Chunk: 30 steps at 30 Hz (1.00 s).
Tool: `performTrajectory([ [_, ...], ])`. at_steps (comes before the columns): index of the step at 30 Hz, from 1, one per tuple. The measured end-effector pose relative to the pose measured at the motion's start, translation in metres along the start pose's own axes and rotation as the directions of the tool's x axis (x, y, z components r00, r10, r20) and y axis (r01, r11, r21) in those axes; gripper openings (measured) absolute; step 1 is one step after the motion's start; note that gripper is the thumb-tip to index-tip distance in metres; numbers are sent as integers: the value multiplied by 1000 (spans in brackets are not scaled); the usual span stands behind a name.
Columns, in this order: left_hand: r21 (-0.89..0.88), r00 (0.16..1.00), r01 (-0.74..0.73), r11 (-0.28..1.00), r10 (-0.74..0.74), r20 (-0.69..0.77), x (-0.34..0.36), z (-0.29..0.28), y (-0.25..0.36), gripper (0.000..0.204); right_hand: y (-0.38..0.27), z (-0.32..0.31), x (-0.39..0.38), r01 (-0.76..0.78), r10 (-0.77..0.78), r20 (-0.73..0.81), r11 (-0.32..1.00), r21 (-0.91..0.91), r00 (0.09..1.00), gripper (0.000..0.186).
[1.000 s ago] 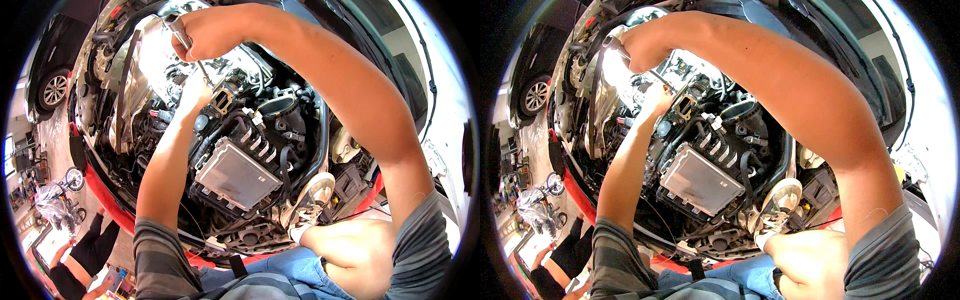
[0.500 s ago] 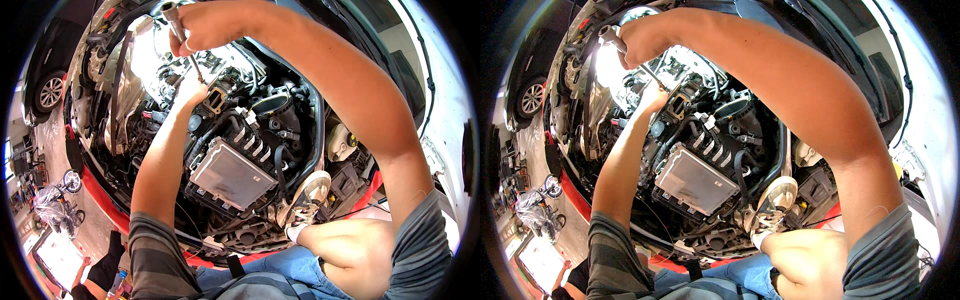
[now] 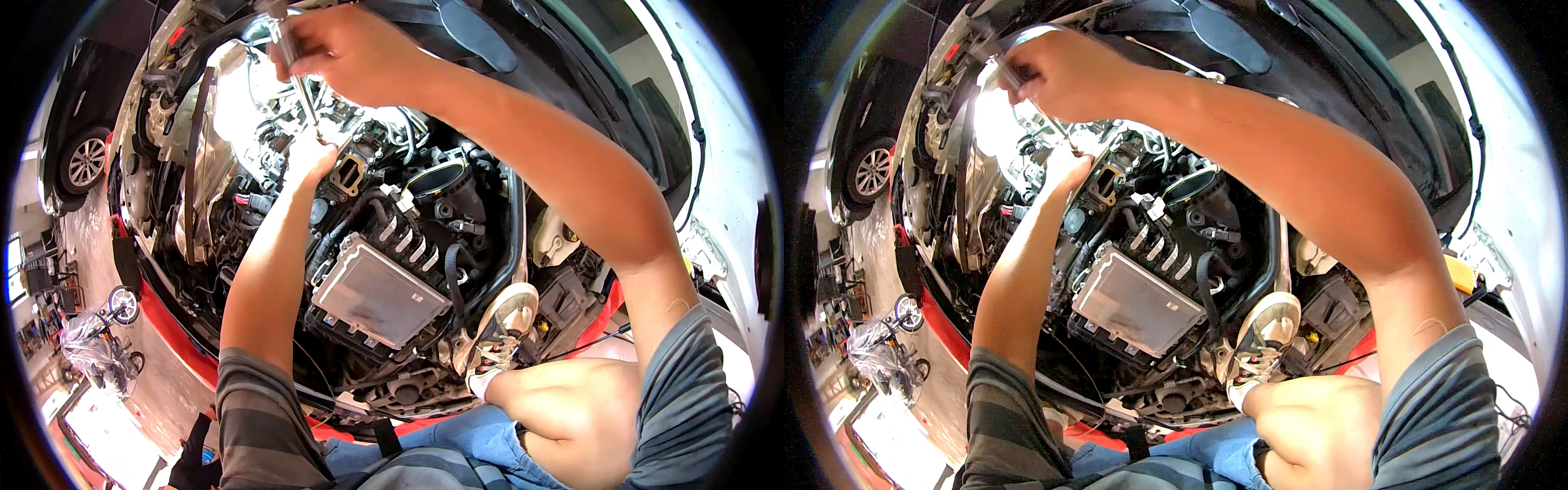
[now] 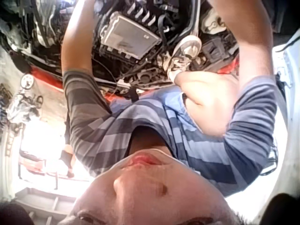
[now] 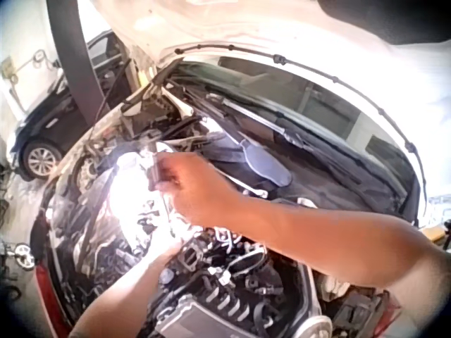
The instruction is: The person uses a socket wrench to unscrew bolts from a metal fuel rail assembly in the engine bay of a car, then lifts the rail with attached fuel injectors out of the engine and places it on the floor.
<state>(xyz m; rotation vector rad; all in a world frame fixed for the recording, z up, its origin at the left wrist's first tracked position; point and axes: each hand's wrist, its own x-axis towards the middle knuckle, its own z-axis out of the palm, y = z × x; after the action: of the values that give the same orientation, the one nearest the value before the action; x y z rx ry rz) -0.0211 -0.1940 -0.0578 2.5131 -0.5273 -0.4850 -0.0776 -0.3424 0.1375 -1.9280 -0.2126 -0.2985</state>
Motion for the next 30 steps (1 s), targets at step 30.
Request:
performTrajectory([
  [30,578,959,-229,783,79,273,17,38,3,32,-87,-134,-314,79,650,-659,686,723,378,14],
])
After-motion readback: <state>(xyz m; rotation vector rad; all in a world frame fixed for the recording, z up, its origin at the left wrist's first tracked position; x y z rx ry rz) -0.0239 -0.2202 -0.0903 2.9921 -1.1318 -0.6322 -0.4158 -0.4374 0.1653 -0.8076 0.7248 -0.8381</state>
